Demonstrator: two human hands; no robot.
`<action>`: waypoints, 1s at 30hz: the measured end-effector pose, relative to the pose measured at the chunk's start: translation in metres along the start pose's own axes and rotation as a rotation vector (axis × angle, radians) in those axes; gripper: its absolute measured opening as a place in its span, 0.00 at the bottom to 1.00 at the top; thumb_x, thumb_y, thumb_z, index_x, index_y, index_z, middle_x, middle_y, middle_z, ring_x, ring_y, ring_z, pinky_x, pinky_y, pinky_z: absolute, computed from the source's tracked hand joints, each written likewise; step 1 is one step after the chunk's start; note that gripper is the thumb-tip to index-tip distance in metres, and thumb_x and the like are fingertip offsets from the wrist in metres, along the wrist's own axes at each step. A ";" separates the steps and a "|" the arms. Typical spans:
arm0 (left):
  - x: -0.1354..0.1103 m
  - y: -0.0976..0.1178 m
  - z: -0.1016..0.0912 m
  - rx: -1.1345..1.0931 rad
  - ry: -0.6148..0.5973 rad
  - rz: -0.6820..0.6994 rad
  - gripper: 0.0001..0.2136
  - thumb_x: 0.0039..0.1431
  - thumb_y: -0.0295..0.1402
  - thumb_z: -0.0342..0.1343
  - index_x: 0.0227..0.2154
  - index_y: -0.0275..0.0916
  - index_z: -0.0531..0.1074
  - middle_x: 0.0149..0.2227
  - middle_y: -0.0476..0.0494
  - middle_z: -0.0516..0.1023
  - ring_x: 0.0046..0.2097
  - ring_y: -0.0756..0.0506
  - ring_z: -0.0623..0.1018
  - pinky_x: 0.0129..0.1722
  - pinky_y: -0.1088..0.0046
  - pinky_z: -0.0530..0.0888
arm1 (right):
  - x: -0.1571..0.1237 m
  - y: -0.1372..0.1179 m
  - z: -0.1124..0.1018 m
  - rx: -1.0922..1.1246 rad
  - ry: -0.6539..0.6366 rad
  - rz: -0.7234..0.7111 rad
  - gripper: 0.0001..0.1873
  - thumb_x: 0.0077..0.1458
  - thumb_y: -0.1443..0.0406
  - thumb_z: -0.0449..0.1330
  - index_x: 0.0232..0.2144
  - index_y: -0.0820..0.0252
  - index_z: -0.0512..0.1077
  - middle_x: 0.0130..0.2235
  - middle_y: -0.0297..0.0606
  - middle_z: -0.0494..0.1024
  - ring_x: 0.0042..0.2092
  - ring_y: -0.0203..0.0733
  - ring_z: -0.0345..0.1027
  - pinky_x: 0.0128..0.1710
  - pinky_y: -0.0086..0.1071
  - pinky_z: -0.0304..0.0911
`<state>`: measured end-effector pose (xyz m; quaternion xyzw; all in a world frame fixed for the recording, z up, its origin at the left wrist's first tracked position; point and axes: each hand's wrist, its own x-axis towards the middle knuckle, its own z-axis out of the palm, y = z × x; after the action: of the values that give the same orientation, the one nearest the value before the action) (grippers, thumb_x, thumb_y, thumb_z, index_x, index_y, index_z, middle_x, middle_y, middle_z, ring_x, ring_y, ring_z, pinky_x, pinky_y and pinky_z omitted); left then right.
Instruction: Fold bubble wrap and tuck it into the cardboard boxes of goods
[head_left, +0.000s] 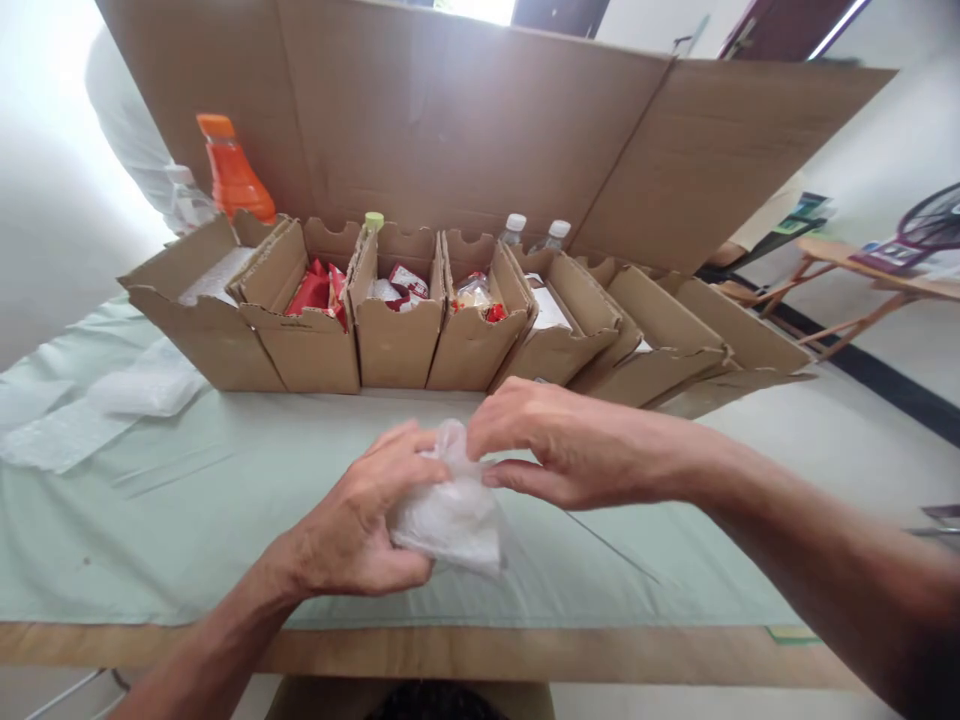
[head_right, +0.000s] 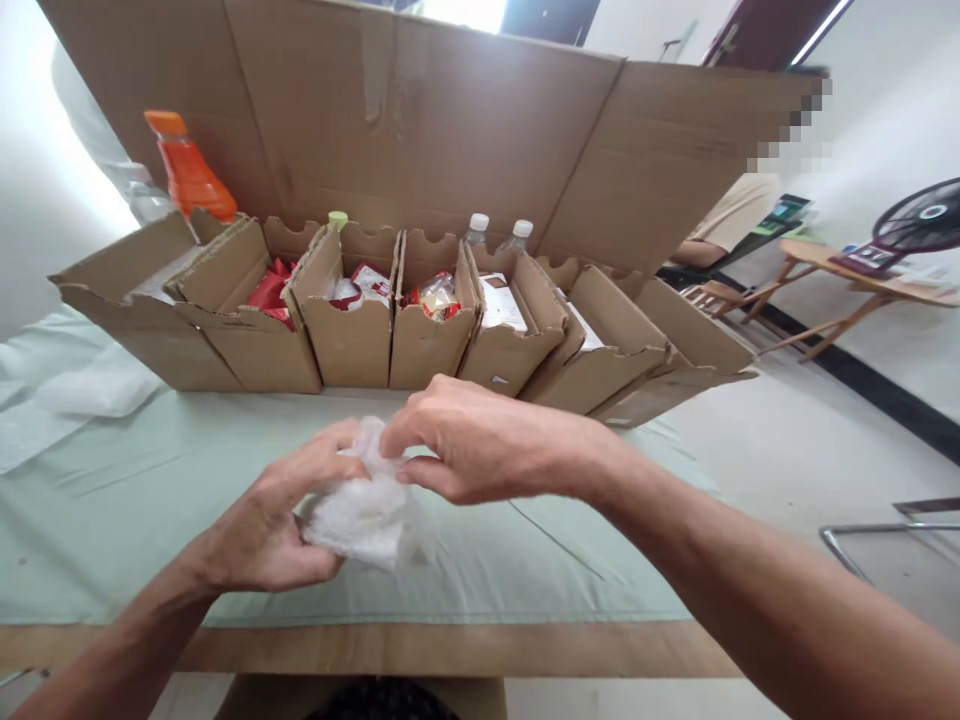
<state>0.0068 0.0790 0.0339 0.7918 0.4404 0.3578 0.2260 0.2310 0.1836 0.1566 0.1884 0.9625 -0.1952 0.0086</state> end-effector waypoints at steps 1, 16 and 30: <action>-0.004 -0.010 -0.002 -0.025 0.003 -0.029 0.22 0.43 0.27 0.57 0.45 0.44 0.74 0.47 0.41 0.80 0.47 0.39 0.80 0.44 0.63 0.78 | 0.011 0.000 -0.005 0.049 0.025 0.002 0.08 0.60 0.65 0.63 0.39 0.57 0.82 0.37 0.38 0.84 0.38 0.42 0.76 0.43 0.36 0.67; -0.017 -0.080 0.025 0.364 0.110 -0.380 0.29 0.45 0.30 0.61 0.54 0.32 0.70 0.43 0.32 0.80 0.45 0.31 0.80 0.47 0.48 0.78 | 0.247 0.085 -0.038 -0.304 0.235 0.656 0.03 0.49 0.72 0.68 0.29 0.62 0.80 0.31 0.44 0.82 0.48 0.55 0.78 0.56 0.49 0.66; -0.047 -0.029 -0.032 0.268 0.211 0.114 0.27 0.48 0.34 0.70 0.53 0.47 0.70 0.72 0.35 0.57 0.69 0.27 0.67 0.63 0.46 0.71 | 0.083 -0.020 0.012 0.179 0.167 -0.200 0.07 0.64 0.64 0.62 0.41 0.58 0.80 0.41 0.35 0.85 0.41 0.37 0.78 0.42 0.31 0.71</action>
<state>-0.0501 0.0549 0.0173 0.7965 0.4598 0.3893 0.0506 0.1460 0.1916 0.1460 0.1074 0.9526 -0.2636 -0.1076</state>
